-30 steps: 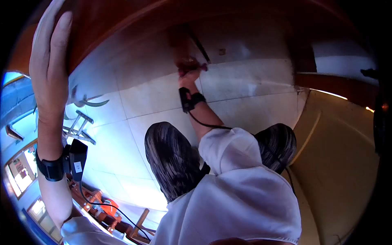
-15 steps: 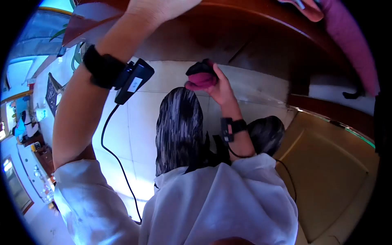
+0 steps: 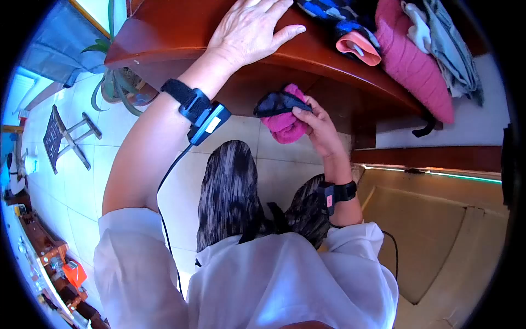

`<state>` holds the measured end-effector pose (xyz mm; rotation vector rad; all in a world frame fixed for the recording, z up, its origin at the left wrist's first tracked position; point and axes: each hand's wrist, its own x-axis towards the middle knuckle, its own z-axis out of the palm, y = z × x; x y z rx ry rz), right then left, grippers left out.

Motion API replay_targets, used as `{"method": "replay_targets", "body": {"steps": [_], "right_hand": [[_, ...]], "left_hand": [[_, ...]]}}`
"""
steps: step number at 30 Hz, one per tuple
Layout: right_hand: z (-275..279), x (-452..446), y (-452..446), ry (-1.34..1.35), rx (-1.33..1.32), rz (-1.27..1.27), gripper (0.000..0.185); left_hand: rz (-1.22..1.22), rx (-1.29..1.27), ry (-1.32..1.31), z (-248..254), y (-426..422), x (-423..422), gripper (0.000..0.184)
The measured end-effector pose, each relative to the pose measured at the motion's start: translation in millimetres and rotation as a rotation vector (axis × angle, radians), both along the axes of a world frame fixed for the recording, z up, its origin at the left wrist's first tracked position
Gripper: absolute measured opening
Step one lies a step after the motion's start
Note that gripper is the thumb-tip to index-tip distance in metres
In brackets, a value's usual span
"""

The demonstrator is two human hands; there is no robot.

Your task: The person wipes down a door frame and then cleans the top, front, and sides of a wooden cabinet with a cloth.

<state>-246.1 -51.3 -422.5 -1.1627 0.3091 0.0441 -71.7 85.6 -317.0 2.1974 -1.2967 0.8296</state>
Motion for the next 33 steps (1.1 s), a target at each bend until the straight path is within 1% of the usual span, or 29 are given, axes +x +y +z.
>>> {"method": "replay_targets", "body": {"steps": [1,3,5,6,7,8,9,11,12,13,14,15,16,17,18,19,20,21,22,23,24,25,26,27,29,30,31,32,33], "right_hand": [[0,-2,3,0.006,-0.005,0.042,0.035],[4,-5,15,0.011,-0.024,0.005,0.035],[3,-6,20,-0.018,-0.151,0.041,0.036],[6,-6,24,-0.025,-0.155,0.044,0.036],[9,-7,29,-0.074,-0.168,-0.013,0.034],[13,-8,33,-0.122,-0.18,-0.067,0.033],[16,-7,36,-0.127,-0.182,-0.059,0.033],[23,-5,38,-0.161,-0.257,-0.181,0.028],[24,-2,37,-0.129,-0.22,-0.189,0.024],[24,2,38,-0.129,-0.215,-0.179,0.024],[24,6,39,-0.13,-0.23,-0.138,0.024],[24,10,40,-0.134,-0.248,-0.096,0.024],[24,15,50,-0.148,-0.271,-0.074,0.025],[31,17,65,-0.227,-0.335,-0.01,0.031],[43,15,78,-0.275,-0.619,0.152,0.032],[56,18,87,-0.331,-0.905,0.313,0.033],[68,26,89,-0.603,-1.232,0.31,0.032],[69,39,84,-0.722,-1.192,0.099,0.026],[98,46,85,-0.632,-1.131,-0.06,0.022],[109,63,71,-0.794,-1.308,-0.197,0.018],[113,82,54,-0.833,-1.385,-0.186,0.015],[118,98,41,-0.917,-1.459,-0.112,0.017],[120,115,28,-0.977,-1.672,-0.045,0.022],[119,127,16,-0.989,-1.765,0.063,0.028],[110,143,5,-1.028,-1.711,0.103,0.035],[111,140,14,-0.998,-1.767,0.133,0.037],[116,132,20,-0.97,-1.826,0.163,0.04],[121,130,23,-1.026,-1.875,0.261,0.043],[125,130,24,-1.076,-1.85,0.312,0.046]], "left_hand": [[0.005,-0.001,-0.003,1,0,-1,0.054],[-0.069,-0.042,0.02,2,3,-1,0.052],[-0.109,-0.08,0.011,3,4,-1,0.05],[-0.191,-0.131,0.015,4,6,-1,0.048],[-0.273,-0.181,0.018,4,9,-1,0.047],[-0.308,-0.179,-0.025,6,12,5,0.056],[-0.301,-0.182,-0.031,1,16,3,0.056],[-0.231,-0.399,-0.09,4,29,-23,0.029],[-0.243,-0.495,-0.111,-2,36,-34,0.025],[-0.225,-0.477,0.039,-12,49,-55,0.026],[-0.169,-0.399,0.185,-24,62,-73,0.031],[-0.07,-0.281,0.282,-34,75,-94,0.042],[-0.06,-0.247,0.422,-50,81,-107,0.055],[-0.059,-0.279,0.531,-66,87,-118,0.063],[-0.067,-0.382,0.741,-82,94,-122,0.063],[-0.068,-0.495,0.781,-101,105,-116,0.061],[-0.038,-0.591,0.947,-123,118,-114,0.053],[0.04,-0.701,1.009,-136,128,-114,0.048],[0.142,-0.773,1.06,-147,142,-111,0.046],[0.248,-0.846,1.109,-161,158,-108,0.045],[0.339,-1.009,1.263,-181,173,-104,0.041],[0.438,-1.177,1.41,-201,190,-98,0.038],[0.495,-1.262,1.52,-219,209,-94,0.035],[0.537,-1.275,1.516,-242,227,-89,0.035],[0.491,-1.492,1.732,-294,265,-81,0.036],[0.375,-1.579,1.802,-320,279,-81,0.036],[0.405,-1.599,1.802,-339,285,-78,0.036],[0.518,-1.613,1.841,-353,287,-73,0.035],[0.626,-1.614,1.881,-367,288,-67,0.034]]}}
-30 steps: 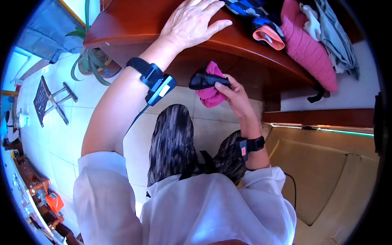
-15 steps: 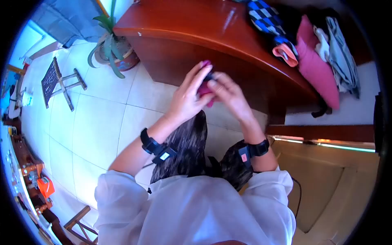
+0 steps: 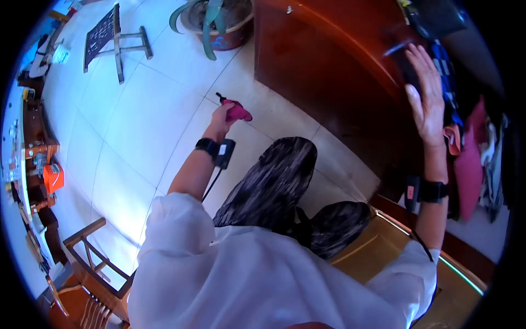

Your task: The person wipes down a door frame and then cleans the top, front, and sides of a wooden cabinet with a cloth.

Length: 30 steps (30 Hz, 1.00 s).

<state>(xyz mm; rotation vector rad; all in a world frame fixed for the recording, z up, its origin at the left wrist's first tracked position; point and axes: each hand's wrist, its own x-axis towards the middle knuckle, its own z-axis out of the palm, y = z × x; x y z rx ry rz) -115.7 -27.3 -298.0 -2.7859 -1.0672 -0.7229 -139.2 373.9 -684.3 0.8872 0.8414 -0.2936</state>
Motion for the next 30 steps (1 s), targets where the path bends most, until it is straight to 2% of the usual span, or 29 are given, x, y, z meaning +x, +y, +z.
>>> {"method": "replay_targets", "body": {"steps": [4,7,10,13,14,16,17,18,20,22,23,26,28,30], "right_hand": [[3,-1,9,0.063,-0.061,0.032,0.056],[1,3,9,0.077,-0.083,0.015,0.061],[-3,4,8,0.08,-0.121,-0.108,0.064],[-3,8,2,0.158,-0.097,-0.091,0.065],[-4,6,-2,0.179,-0.091,-0.104,0.066],[-6,4,-10,0.214,-0.078,-0.107,0.069],[-3,3,-13,0.224,-0.14,-0.1,0.072],[-6,2,-11,0.269,-0.05,-0.107,0.074],[-6,6,-15,0.237,-0.097,-0.101,0.075],[-9,9,-15,0.244,-0.104,-0.105,0.076],[-9,9,-16,0.244,-0.11,-0.112,0.076],[-8,7,-15,0.246,-0.134,-0.178,0.08],[-12,12,-15,0.208,-0.117,-0.204,0.083],[-4,18,-12,0.202,-0.224,-0.211,0.085]], "left_hand": [[0.04,0.033,-0.009,-31,-25,39,0.035],[0.074,0.067,-0.138,-60,-42,73,0.038],[0.115,0.146,-0.12,-73,-60,104,0.034],[0.092,0.242,-0.146,-101,-69,136,0.033],[0.121,0.32,-0.146,-102,-74,146,0.025],[0.24,0.282,-0.137,-105,-84,148,0.021],[0.216,0.277,-0.122,-109,-87,142,0.021],[0.257,0.224,-0.134,-113,-92,137,0.021],[0.294,0.163,-0.143,-121,-105,134,0.022],[0.332,0.083,-0.124,-124,-122,128,0.028],[0.327,-0.005,-0.137,-120,-131,122,0.043],[0.421,-0.001,-0.064,-119,-169,111,0.043],[0.383,0.007,-0.018,-105,-193,102,0.037],[0.231,-0.155,-0.086,-82,-214,85,0.031]]}}
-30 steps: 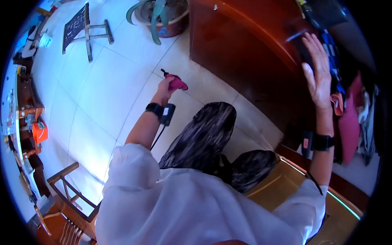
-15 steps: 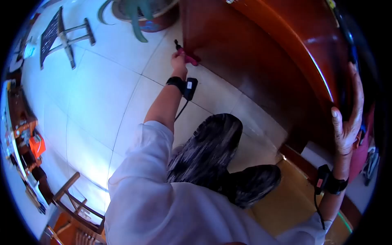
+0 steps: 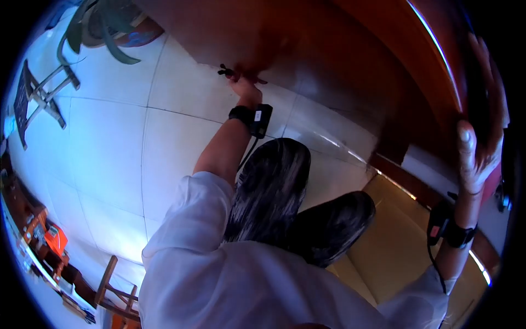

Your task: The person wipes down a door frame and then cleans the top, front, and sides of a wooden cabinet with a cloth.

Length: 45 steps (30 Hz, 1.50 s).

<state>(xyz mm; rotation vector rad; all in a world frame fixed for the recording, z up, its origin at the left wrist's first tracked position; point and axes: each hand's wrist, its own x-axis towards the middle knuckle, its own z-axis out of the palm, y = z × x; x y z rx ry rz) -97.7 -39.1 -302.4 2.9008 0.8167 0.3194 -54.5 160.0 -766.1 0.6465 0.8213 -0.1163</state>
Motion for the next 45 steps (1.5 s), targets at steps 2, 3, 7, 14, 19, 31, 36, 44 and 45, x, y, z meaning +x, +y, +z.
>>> {"method": "replay_targets", "body": {"steps": [2,3,7,14,19,31,36,44,45], "right_hand": [[3,2,-7,0.004,-0.05,-0.015,0.084],[3,2,-8,0.009,-0.034,-0.002,0.084],[-4,-6,-12,-0.01,0.002,-0.023,0.08],[-4,-15,-30,-0.022,0.022,-0.075,0.073],[-13,-24,-28,-0.025,0.251,-0.122,0.057],[-19,0,1,-0.59,0.245,0.389,0.059],[-14,-14,4,-0.545,0.244,0.288,0.058],[-6,-22,8,-0.445,0.287,0.251,0.058],[-4,-22,6,-0.447,0.317,0.268,0.059]], "left_hand": [[-0.082,-0.04,0.04,6,-27,-13,0.037],[-0.02,-0.265,0.017,-3,-40,-22,0.029],[-0.064,-0.115,-0.121,-51,-116,-57,0.03],[-0.834,0.384,-0.638,-93,-158,-96,0.037],[-1.127,-0.069,-0.727,-42,-110,-92,0.039],[-1.707,1.247,-0.655,115,97,-27,0.033],[-1.431,0.77,-0.702,231,95,-43,0.03],[-1.213,0.482,-0.854,317,60,-69,0.028],[-1.312,0.587,-1.109,331,54,-72,0.025]]}}
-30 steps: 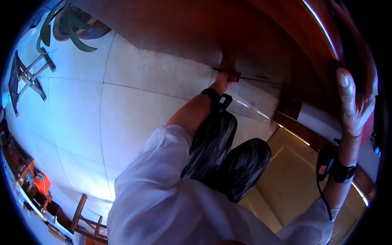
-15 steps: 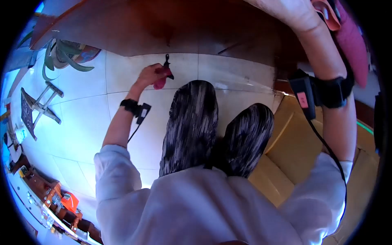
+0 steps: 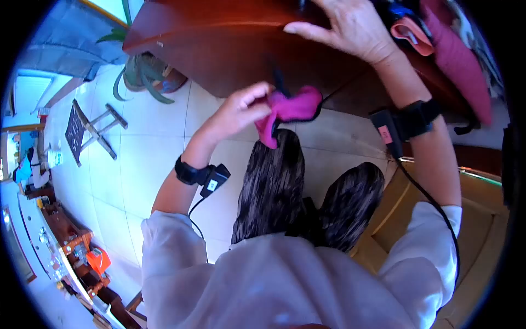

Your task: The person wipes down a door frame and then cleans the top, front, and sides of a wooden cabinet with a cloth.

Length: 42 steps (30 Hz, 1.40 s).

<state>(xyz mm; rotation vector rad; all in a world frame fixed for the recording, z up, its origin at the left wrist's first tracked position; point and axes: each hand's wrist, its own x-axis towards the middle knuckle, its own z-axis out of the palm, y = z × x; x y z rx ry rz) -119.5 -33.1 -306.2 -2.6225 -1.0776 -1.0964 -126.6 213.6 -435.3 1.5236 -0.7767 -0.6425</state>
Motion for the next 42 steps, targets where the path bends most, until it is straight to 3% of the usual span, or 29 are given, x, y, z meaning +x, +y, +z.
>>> {"method": "replay_targets", "body": {"steps": [1,3,5,7,10,11,15,17,18,19,21,23,25,27,29,31,32,33,35,38,41,42], "right_hand": [[8,-7,3,0.058,-0.009,-0.048,0.059],[8,-8,0,0.051,-0.003,-0.038,0.059],[11,-8,1,0.068,0.06,0.014,0.057],[9,-5,-3,0.058,0.068,0.029,0.051],[4,-29,-10,-0.061,0.235,-0.017,0.037],[-6,-41,-13,-0.122,0.355,-0.001,0.029],[-73,-130,13,0.301,0.859,-0.136,0.041],[-118,-154,43,0.455,1.192,-0.118,0.048],[-146,-164,55,0.46,1.205,-0.11,0.048],[-174,-171,65,0.548,1.56,-0.143,0.05],[-179,-180,77,0.603,2.199,-0.147,0.052],[-213,-186,68,0.494,2.456,-0.193,0.049],[-273,-200,50,0.562,2.64,-0.335,0.045],[-336,-206,46,0.536,2.694,-0.484,0.036],[-387,-210,39,0.734,2.876,-0.303,0.03],[-372,-176,53,0.632,2.908,-0.041,0.027],[-400,-154,59,0.651,2.977,0.074,0.026],[-394,-139,63,0.708,2.93,0.185,0.025],[-415,-101,80,0.615,2.914,0.421,0.024],[-461,-55,108,0.697,3.019,0.29,0.02],[-467,-28,87,0.925,3.119,-0.103,0.02],[-524,1,97,0.606,3.206,0.047,0.02]], "left_hand": [[-0.15,0.005,-0.251,15,-8,-2,0.023],[-0.262,0.081,-0.453,41,-28,-16,0.023],[-0.25,0.11,-0.615,55,-43,-26,0.026],[-0.233,0.141,-0.605,63,-52,-31,0.024],[-0.077,0.073,-0.982,63,-64,-29,0.02],[-0.089,0.072,-0.994,67,-65,-29,0.02],[0.047,0.1,-1.003,75,-68,-37,0.018],[0.096,-0.037,-0.981,62,-78,-44,0.019],[0.007,-0.077,-1.011,57,-86,-48,0.025],[-0.147,0.049,-0.973,48,-91,-52,0.034],[-0.242,0.025,-0.889,47,-103,-56,0.039],[-0.151,0.105,-1.45,68,-112,-33,0.052],[-0.016,0.174,-1.688,112,-116,-3,0.066],[0.029,0.392,-1.779,124,-121,33,0.083],[-0.083,0.536,-1.883,142,-138,31,0.075],[-0.142,0.654,-1.901,137,-139,39,0.094],[-0.134,0.495,-1.846,124,-140,48,0.091],[-0.113,0.349,-1.782,110,-140,55,0.088],[-0.136,0.369,-1.735,109,-141,62,0.091],[-0.149,0.438,-1.724,105,-141,60,0.094],[-0.137,0.483,-1.704,98,-143,64,0.096],[-0.111,0.532,-1.701,97,-140,62,0.097]]}}
